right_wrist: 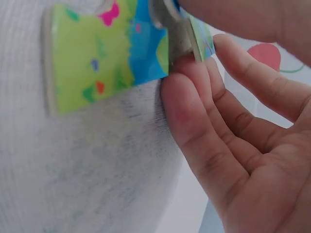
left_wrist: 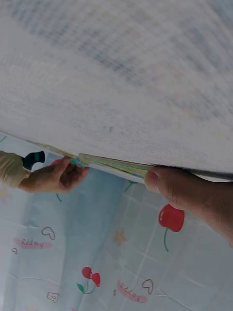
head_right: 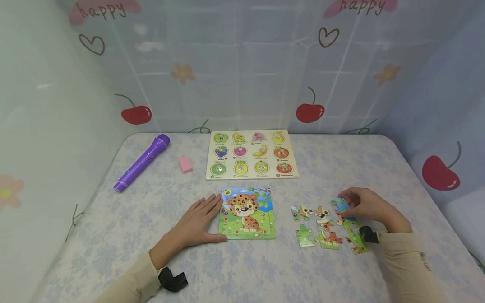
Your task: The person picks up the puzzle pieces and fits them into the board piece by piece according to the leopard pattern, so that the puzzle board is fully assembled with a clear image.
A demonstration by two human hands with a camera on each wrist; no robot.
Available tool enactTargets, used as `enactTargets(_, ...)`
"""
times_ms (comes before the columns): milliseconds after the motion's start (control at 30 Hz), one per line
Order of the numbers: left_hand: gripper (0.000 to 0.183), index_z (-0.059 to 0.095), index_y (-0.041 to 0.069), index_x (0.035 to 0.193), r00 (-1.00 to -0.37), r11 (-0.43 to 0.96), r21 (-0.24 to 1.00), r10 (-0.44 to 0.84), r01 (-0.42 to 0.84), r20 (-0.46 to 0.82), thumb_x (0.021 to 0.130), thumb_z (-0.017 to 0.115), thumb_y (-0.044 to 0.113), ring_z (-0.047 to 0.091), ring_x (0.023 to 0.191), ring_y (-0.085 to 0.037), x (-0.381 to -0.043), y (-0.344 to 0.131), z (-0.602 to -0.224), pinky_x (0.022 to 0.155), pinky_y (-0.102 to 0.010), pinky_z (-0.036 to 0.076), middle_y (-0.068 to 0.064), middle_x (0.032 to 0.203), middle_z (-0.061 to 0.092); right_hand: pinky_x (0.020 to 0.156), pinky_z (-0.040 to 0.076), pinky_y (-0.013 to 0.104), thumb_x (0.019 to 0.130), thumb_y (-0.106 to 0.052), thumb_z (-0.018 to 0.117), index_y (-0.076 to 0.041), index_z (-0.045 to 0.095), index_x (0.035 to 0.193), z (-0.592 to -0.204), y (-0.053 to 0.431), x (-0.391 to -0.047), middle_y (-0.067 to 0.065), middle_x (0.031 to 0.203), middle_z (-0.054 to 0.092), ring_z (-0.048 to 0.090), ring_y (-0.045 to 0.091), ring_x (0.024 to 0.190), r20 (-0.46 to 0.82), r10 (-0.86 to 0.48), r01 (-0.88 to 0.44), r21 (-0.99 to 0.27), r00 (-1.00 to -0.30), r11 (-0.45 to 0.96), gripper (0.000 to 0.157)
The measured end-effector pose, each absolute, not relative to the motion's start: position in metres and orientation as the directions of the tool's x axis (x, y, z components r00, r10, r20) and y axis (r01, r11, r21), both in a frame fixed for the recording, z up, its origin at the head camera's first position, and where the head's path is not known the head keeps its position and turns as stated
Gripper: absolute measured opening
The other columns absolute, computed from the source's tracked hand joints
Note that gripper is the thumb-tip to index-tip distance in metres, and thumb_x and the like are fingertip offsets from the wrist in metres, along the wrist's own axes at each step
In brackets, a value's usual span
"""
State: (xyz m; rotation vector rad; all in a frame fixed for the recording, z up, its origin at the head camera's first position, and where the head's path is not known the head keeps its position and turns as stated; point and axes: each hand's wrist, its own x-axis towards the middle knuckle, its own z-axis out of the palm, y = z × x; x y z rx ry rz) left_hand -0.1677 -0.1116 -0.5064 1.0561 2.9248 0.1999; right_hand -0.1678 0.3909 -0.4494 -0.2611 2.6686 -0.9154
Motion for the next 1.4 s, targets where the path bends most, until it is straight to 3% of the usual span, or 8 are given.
enactTargets(433,0.11,0.016,0.011,0.157,-0.769,0.761,0.134,0.639,0.635,0.022,0.079,0.046,0.083,0.016,0.152,-0.022,-0.169,-0.113,-0.505,0.124,-0.043,0.019,-0.004,0.165,0.015,0.07,0.054,0.021,0.082,-0.008,0.074,0.013,0.053,0.129,-0.448,0.395,-0.169,0.019,0.109,0.063,0.058,0.0,0.084,-0.262,-0.269,-0.038,-0.648,-0.927,0.761,0.055)
enactTargets(733,0.11,0.016,0.011,0.157,-0.773,0.763,0.147,0.634,0.63,0.018,0.079,0.048,0.082,0.016,0.152,-0.022,-0.17,-0.113,-0.502,0.124,-0.043,0.018,-0.004,0.165,0.015,0.069,0.053,0.023,0.079,-0.021,0.08,0.009,0.056,0.127,-0.447,0.388,-0.172,0.018,0.111,0.062,0.058,0.004,0.084,-0.279,-0.25,-0.033,-0.604,-0.927,0.796,0.061)
enactTargets(933,0.11,0.016,0.011,0.157,-0.77,0.76,0.143,0.638,0.634,0.016,0.079,0.046,0.083,0.016,0.152,-0.022,-0.169,-0.112,-0.505,0.124,-0.043,0.018,-0.004,0.165,0.015,0.068,0.052,0.025,0.074,-0.031,0.085,0.006,0.058,0.125,-0.445,0.379,-0.165,0.015,0.11,0.06,0.056,0.014,0.089,-0.288,-0.239,-0.039,-0.56,-0.927,0.827,0.068)
enactTargets(1233,0.11,0.019,0.01,0.156,-0.771,0.757,0.175,0.636,0.63,0.025,0.078,0.05,0.081,0.018,0.152,-0.023,-0.168,-0.112,-0.504,0.123,-0.044,0.019,-0.005,0.164,0.017,0.071,0.053,0.034,0.074,-0.027,0.085,0.004,0.064,0.113,-0.441,0.373,-0.162,0.013,0.102,0.064,0.06,0.023,0.09,-0.288,-0.225,-0.056,-0.497,-0.931,0.866,0.054)
enactTargets(1400,0.11,0.019,0.009,0.156,-0.769,0.753,0.184,0.639,0.631,0.021,0.078,0.05,0.081,0.018,0.152,-0.024,-0.168,-0.111,-0.503,0.123,-0.044,0.019,-0.006,0.164,0.018,0.069,0.053,0.032,0.075,-0.026,0.084,0.002,0.066,0.11,-0.443,0.372,-0.162,0.012,0.1,0.065,0.061,0.02,0.089,-0.285,-0.225,-0.055,-0.501,-0.932,0.864,0.048)
